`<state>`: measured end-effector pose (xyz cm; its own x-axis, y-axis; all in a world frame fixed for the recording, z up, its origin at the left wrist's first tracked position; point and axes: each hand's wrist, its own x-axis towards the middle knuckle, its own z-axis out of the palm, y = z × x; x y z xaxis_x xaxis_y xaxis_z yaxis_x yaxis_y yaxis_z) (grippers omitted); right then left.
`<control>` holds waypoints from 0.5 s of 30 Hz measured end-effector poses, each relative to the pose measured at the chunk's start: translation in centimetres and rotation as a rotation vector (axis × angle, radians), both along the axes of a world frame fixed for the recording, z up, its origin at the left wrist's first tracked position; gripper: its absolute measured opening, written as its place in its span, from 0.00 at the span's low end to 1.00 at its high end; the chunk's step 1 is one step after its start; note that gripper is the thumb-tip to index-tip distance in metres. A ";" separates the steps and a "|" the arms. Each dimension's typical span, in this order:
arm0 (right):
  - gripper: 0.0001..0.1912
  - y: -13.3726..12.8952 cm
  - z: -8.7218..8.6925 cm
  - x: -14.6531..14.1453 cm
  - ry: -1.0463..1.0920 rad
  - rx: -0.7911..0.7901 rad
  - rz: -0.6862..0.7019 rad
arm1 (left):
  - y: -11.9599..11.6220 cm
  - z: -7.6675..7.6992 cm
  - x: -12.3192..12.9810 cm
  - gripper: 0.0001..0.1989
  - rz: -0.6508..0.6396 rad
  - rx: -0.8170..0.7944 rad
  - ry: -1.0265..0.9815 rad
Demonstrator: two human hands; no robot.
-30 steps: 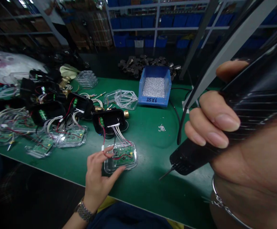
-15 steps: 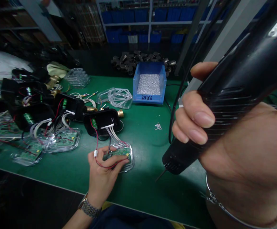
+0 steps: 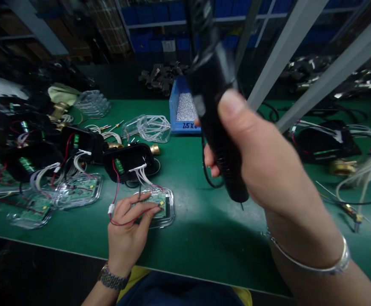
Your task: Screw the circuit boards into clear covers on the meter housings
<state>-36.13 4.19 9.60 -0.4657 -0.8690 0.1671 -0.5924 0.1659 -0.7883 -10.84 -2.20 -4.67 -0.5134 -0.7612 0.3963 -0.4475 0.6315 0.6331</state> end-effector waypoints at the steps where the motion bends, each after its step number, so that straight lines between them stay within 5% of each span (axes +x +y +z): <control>1: 0.33 0.2 -0.8 0.0 0.045 0.037 -0.001 | 0.0 0.1 0.2 0.05 0.001 0.011 0.003; 5: 0.22 2.4 -5.9 0.4 0.378 0.324 0.017 | -0.3 0.5 0.9 0.04 0.002 0.066 0.025; 10: 0.29 6.2 -12.0 1.4 0.642 0.495 0.037 | -0.4 0.3 1.5 0.03 0.029 0.153 0.037; 15: 0.31 7.6 -12.6 2.3 0.872 0.527 0.007 | -0.4 0.2 1.6 0.02 0.027 0.230 0.049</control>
